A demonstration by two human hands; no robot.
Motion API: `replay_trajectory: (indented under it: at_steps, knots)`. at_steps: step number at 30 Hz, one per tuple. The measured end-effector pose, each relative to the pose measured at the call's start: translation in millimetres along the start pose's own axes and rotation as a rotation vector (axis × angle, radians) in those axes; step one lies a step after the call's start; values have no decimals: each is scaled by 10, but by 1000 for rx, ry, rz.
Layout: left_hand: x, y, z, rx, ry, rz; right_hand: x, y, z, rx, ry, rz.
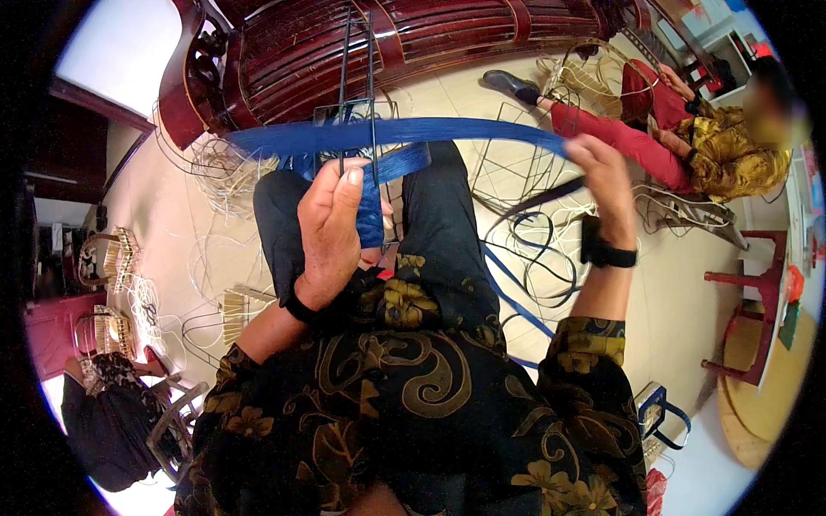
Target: The person weaves blue plastic strips into a wire frame to create a basket, wrapping the strips around the wire and pulling them tight by hand.
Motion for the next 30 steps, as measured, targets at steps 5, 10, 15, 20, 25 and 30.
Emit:
replay_trajectory:
  at_steps: [5,10,15,20,25,30]
  knots:
    - [-1,48,-11,44,1,35,-921,-1375,643,-410,453,945]
    - [13,61,-25,58,17,8,-696,-948,907,-238,654,1136]
    - [22,74,-5,77,-79,64,267,893,582,182,56,-103]
    - [-3,50,-24,49,32,-11,876,2354,629,621,174,-993]
    - [-20,57,-33,16,33,-10,987,2329,442,455,263,-1368]
    - [49,106,-33,82,-41,93,945,2181,460,311,273,-1401]
Point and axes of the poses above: each hand's wrist, its own z-axis away from the middle knuckle, its own y-axis out of the palm, x = y × z, the point moved 8 cm from there along -z, towards the middle knuckle, and after that the axes turned 5 degrees about -z, right-handed, at the moved point
